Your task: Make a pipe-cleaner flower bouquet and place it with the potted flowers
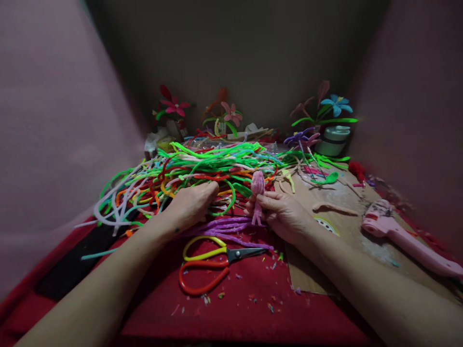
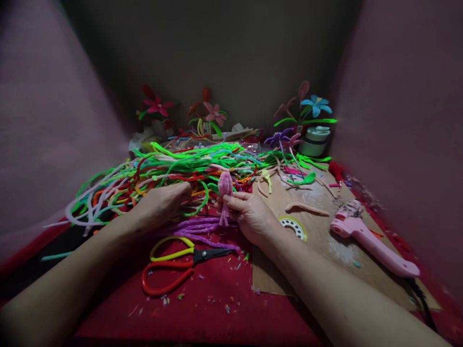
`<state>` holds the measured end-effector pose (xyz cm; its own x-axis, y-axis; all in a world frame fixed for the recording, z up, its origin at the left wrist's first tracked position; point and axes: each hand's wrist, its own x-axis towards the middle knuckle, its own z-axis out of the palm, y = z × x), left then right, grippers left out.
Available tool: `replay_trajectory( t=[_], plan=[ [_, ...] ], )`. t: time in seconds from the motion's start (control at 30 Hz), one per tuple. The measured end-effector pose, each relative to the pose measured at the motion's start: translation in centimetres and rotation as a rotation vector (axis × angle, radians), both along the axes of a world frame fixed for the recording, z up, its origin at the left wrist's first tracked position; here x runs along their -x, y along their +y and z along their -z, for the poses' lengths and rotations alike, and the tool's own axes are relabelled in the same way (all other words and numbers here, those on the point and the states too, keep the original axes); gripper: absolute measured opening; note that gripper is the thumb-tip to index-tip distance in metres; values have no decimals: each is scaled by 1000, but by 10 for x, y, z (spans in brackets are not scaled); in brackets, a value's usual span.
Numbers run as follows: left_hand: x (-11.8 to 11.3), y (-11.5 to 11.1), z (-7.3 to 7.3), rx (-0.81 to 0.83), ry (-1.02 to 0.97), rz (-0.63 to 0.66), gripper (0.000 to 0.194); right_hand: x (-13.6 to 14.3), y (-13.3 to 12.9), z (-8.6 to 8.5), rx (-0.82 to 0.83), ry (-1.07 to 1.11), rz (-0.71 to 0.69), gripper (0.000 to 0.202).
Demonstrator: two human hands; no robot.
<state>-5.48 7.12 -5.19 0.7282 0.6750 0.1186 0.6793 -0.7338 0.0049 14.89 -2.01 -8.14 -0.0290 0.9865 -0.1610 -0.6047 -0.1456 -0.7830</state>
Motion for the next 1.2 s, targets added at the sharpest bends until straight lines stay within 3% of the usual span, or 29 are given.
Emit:
replay_trajectory(
  t=[0.17,0.5,0.93,1.1,1.2],
  plan=[
    [3,8,-8,261,-331,-22,21,-1,0,1,-6,13,-10,21],
    [7,10,-24,468,-495,-119,25,-1,-2,-1,-15,-2,-7,19],
    [3,-3,-26,295,-402,48,18,-1,-1,-1,-11,30,7,18],
    [-7,-13,-14,203,-248,39,18,-1,-1,0,-6,30,-1,20],
    [-14,-18,-8,189,-284,100,18,-1,-1,0,-41,6,20,17]
  ],
)
